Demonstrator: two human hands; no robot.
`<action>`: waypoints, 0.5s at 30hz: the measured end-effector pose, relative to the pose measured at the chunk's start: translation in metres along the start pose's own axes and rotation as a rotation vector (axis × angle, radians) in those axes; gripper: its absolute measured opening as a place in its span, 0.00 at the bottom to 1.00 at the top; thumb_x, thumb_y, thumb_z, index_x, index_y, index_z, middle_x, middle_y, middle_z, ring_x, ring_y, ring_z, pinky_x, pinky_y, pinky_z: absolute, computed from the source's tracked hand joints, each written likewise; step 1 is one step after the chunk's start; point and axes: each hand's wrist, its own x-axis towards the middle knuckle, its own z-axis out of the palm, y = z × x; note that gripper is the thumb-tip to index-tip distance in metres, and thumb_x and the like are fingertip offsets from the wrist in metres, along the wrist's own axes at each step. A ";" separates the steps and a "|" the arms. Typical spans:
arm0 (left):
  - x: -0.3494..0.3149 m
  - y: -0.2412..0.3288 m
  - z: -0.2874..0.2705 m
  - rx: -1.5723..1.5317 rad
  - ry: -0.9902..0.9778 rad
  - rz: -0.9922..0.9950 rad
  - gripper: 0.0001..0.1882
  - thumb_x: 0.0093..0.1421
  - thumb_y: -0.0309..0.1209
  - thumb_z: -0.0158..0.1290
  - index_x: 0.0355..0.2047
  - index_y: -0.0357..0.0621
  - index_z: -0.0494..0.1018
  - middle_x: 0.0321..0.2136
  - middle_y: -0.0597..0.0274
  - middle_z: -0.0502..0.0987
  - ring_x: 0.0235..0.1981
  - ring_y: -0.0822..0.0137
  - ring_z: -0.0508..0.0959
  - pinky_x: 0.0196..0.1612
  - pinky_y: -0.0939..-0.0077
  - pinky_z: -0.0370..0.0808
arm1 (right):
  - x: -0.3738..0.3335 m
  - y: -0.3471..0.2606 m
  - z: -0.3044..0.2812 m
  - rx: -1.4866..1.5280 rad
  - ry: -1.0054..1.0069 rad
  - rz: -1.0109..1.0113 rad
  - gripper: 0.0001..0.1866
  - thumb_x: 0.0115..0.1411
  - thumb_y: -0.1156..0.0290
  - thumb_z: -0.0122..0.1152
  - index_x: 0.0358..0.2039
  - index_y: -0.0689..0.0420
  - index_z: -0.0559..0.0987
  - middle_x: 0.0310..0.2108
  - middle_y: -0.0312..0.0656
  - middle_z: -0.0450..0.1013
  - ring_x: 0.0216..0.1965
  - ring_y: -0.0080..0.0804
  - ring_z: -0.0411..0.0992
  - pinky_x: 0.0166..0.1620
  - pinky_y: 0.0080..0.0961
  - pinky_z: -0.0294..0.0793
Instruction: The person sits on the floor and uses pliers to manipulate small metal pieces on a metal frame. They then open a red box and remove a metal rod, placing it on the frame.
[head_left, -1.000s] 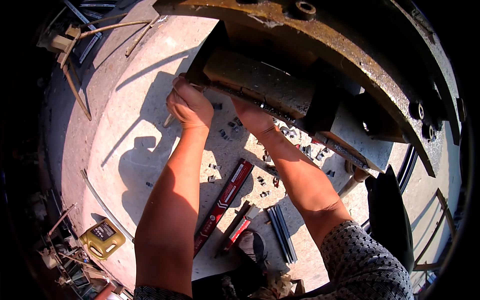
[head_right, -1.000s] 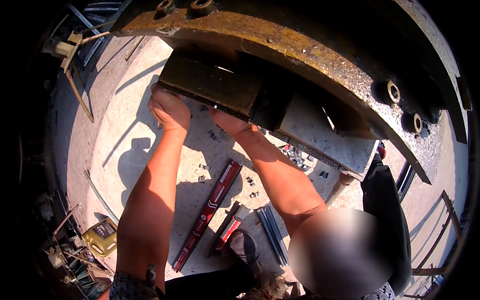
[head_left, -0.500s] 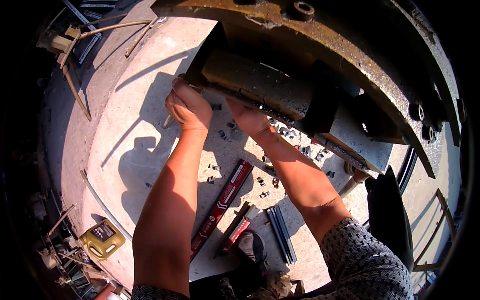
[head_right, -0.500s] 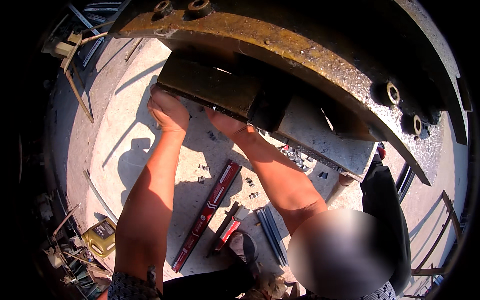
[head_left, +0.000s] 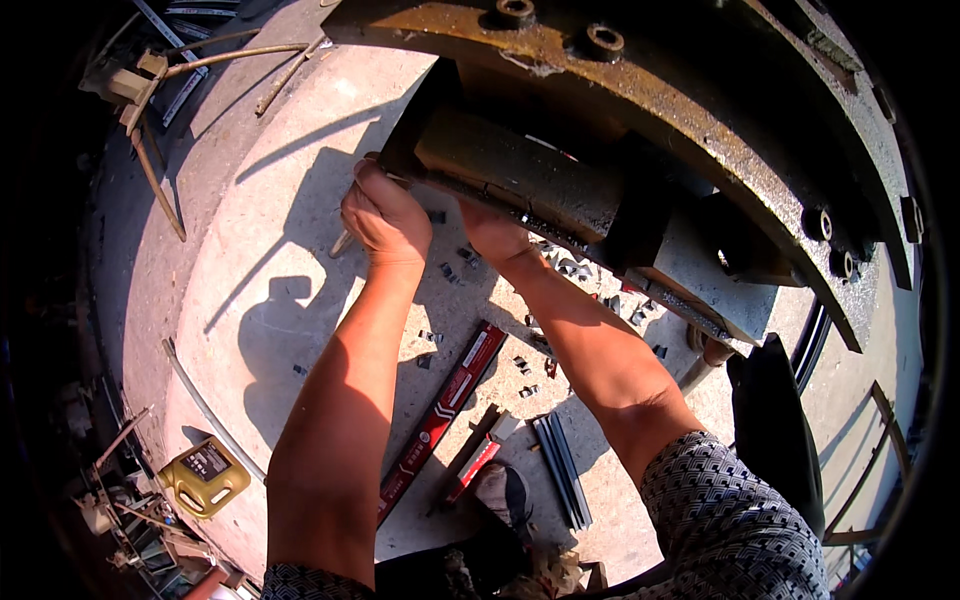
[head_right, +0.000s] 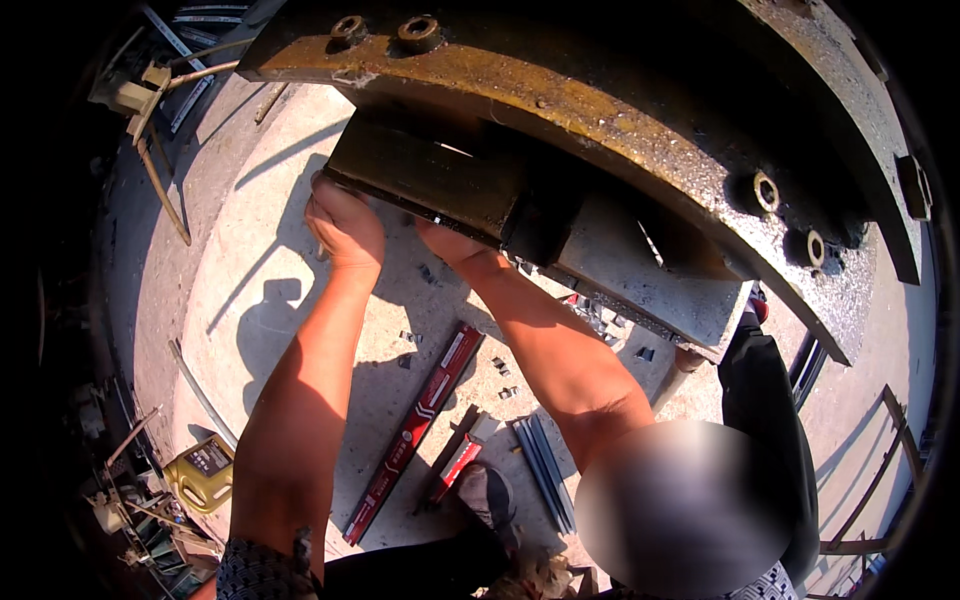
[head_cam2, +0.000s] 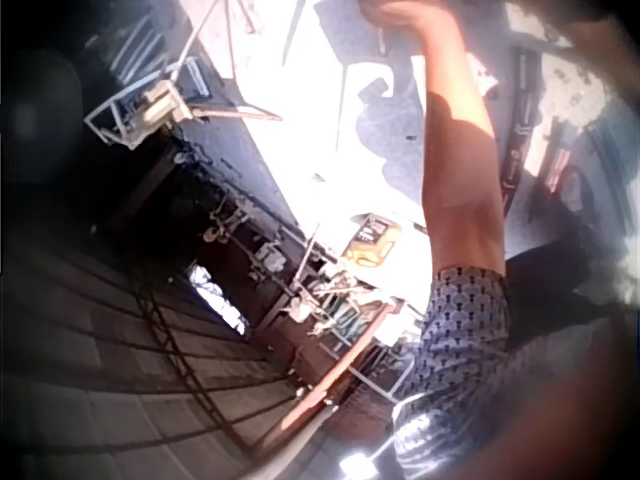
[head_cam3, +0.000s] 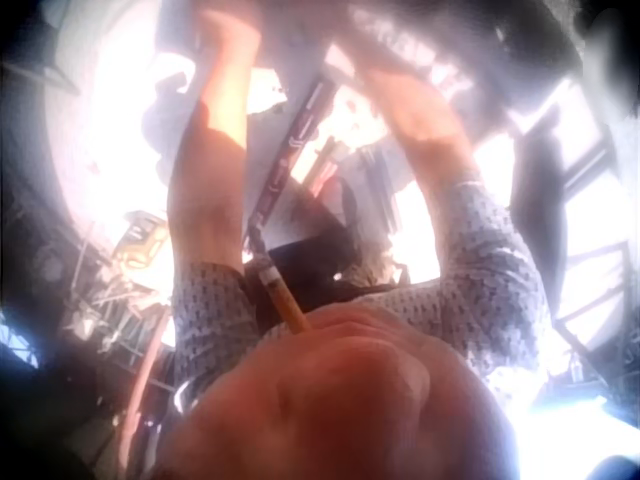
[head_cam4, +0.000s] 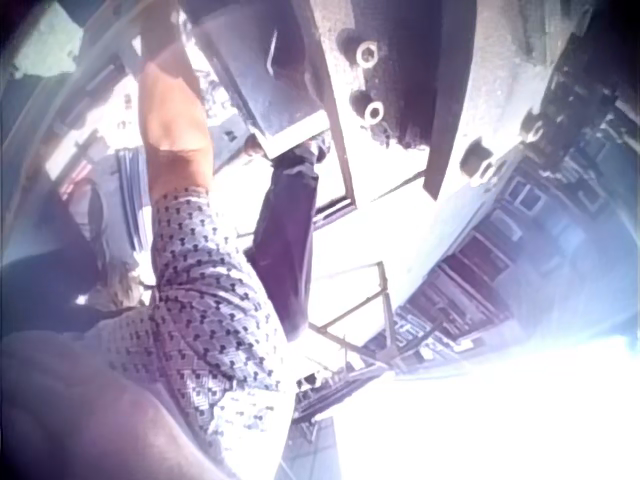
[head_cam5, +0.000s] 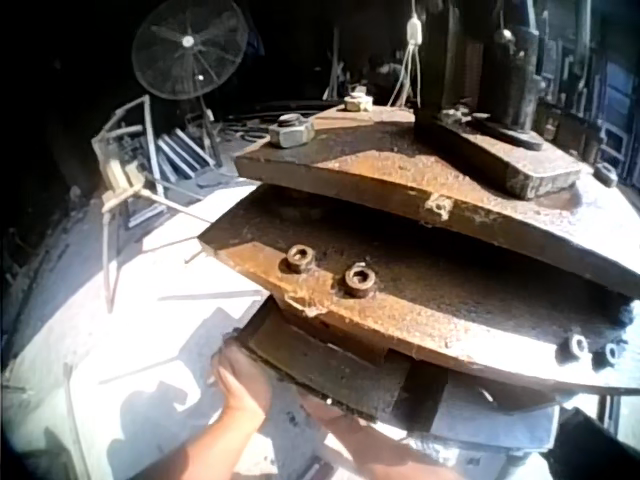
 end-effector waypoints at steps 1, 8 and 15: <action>-0.001 -0.001 -0.003 0.008 0.004 0.003 0.32 0.74 0.47 0.32 0.26 0.37 0.75 0.21 0.51 0.79 0.24 0.51 0.77 0.34 0.57 0.71 | 0.003 -0.008 -0.002 -0.045 -0.048 0.014 0.25 0.66 0.64 0.57 0.62 0.51 0.81 0.60 0.51 0.78 0.60 0.56 0.75 0.66 0.56 0.70; 0.003 -0.001 -0.014 -0.011 -0.108 -0.069 0.30 0.74 0.45 0.33 0.33 0.38 0.81 0.32 0.39 0.84 0.39 0.31 0.81 0.44 0.46 0.76 | 0.002 -0.001 0.006 0.211 0.020 0.000 0.25 0.66 0.63 0.58 0.63 0.53 0.80 0.59 0.53 0.78 0.59 0.60 0.75 0.62 0.60 0.73; 0.003 0.001 -0.004 -0.018 -0.063 0.011 0.30 0.73 0.46 0.35 0.29 0.34 0.75 0.23 0.46 0.80 0.25 0.45 0.78 0.34 0.54 0.72 | -0.006 -0.001 0.015 -0.426 0.095 -0.067 0.26 0.73 0.60 0.52 0.69 0.51 0.74 0.64 0.55 0.73 0.64 0.59 0.72 0.65 0.60 0.72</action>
